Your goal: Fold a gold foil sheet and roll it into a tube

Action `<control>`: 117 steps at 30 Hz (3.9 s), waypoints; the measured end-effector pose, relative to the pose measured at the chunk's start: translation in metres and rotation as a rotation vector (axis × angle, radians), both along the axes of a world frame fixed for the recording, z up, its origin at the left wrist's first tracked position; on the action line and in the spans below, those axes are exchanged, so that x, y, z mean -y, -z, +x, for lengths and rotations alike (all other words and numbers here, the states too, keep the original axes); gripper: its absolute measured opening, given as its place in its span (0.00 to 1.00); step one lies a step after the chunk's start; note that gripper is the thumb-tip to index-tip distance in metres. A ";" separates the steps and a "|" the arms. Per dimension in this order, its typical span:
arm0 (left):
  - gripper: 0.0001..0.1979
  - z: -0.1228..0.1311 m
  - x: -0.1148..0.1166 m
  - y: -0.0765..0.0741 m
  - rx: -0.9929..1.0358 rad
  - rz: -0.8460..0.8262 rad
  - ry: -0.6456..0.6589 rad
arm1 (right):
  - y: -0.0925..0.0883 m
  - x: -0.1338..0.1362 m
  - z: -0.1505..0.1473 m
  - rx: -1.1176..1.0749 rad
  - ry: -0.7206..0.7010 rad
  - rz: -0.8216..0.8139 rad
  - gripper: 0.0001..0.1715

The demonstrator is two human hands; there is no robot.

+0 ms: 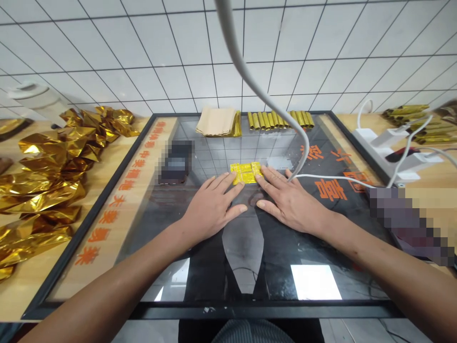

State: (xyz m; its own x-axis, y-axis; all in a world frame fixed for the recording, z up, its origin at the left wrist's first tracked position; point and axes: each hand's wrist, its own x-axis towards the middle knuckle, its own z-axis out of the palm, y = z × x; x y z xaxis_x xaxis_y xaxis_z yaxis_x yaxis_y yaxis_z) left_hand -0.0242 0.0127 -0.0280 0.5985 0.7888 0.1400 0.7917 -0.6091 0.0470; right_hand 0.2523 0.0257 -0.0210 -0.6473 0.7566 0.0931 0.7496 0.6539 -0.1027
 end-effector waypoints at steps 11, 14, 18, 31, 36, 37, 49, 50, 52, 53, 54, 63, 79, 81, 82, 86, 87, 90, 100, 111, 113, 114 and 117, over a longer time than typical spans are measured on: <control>0.34 -0.001 0.003 0.001 -0.012 0.017 0.003 | -0.003 0.002 -0.002 0.018 0.001 0.005 0.42; 0.34 -0.002 0.003 0.000 -0.011 0.012 0.010 | -0.006 0.002 -0.003 0.051 0.007 0.006 0.42; 0.34 -0.002 0.003 0.000 -0.001 0.014 0.010 | -0.008 0.002 -0.003 0.061 0.010 -0.002 0.42; 0.28 -0.001 -0.005 -0.002 0.139 0.001 0.060 | -0.009 0.002 -0.015 0.069 -0.019 0.136 0.40; 0.27 0.005 -0.004 0.000 0.146 -0.004 0.090 | -0.009 0.001 -0.015 0.027 -0.036 0.116 0.37; 0.27 0.006 -0.004 0.001 0.149 -0.004 0.097 | -0.009 0.000 -0.015 0.014 -0.042 0.112 0.37; 0.14 0.021 -0.052 0.002 0.180 0.047 -0.127 | 0.004 -0.039 -0.022 -0.318 0.103 0.073 0.19; 0.15 0.022 -0.053 0.005 0.169 0.064 -0.125 | 0.005 -0.040 -0.023 -0.325 0.091 0.086 0.17; 0.15 0.023 -0.053 0.009 0.165 0.092 -0.139 | 0.006 -0.039 -0.022 -0.313 0.071 0.115 0.16; 0.14 0.023 -0.052 0.010 0.167 0.099 -0.142 | 0.007 -0.038 -0.021 -0.298 0.069 0.128 0.16; 0.14 0.023 -0.051 0.010 0.172 0.102 -0.144 | 0.007 -0.037 -0.020 -0.279 0.068 0.136 0.16; 0.16 0.022 -0.052 0.012 0.221 0.041 -0.104 | 0.006 -0.041 -0.019 -0.133 0.019 0.172 0.23; 0.22 0.020 -0.053 0.013 0.173 0.078 0.014 | -0.007 -0.054 -0.007 0.012 -0.223 0.170 0.28; 0.23 0.021 -0.053 0.013 0.175 0.074 0.009 | -0.008 -0.053 -0.007 -0.001 -0.215 0.157 0.29; 0.23 0.021 -0.053 0.013 0.176 0.070 0.011 | -0.008 -0.053 -0.006 -0.018 -0.203 0.149 0.29; 0.24 0.020 -0.053 0.012 0.164 0.043 0.025 | -0.001 -0.052 -0.002 -0.121 -0.157 0.102 0.29; 0.24 0.020 -0.053 0.011 0.163 0.039 0.018 | 0.002 -0.053 -0.001 -0.151 -0.148 0.086 0.29; 0.25 0.021 -0.052 0.006 0.187 0.053 0.015 | 0.007 -0.056 0.002 -0.239 -0.129 0.049 0.31; 0.23 0.034 -0.045 0.000 0.206 0.036 0.133 | 0.015 -0.061 0.006 -0.440 -0.092 0.046 0.31; 0.22 0.036 -0.041 -0.001 0.128 0.088 0.159 | 0.016 -0.060 0.006 -0.362 -0.005 0.044 0.29; 0.20 0.035 -0.042 0.000 0.118 0.081 0.181 | 0.019 -0.062 0.006 -0.359 0.008 0.053 0.29; 0.20 0.035 -0.042 0.001 0.116 0.078 0.184 | 0.020 -0.062 0.007 -0.361 0.006 0.062 0.29; 0.19 0.035 -0.043 0.004 0.109 0.071 0.182 | 0.022 -0.063 0.007 -0.355 -0.010 0.092 0.30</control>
State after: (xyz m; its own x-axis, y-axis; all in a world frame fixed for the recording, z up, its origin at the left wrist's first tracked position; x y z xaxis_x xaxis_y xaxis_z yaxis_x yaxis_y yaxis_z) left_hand 0.0107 0.0556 -0.0316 0.7083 0.6551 0.2630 0.6613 -0.7461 0.0776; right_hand 0.2590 0.0888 -0.0431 -0.5694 0.7288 0.3804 0.6716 0.6792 -0.2961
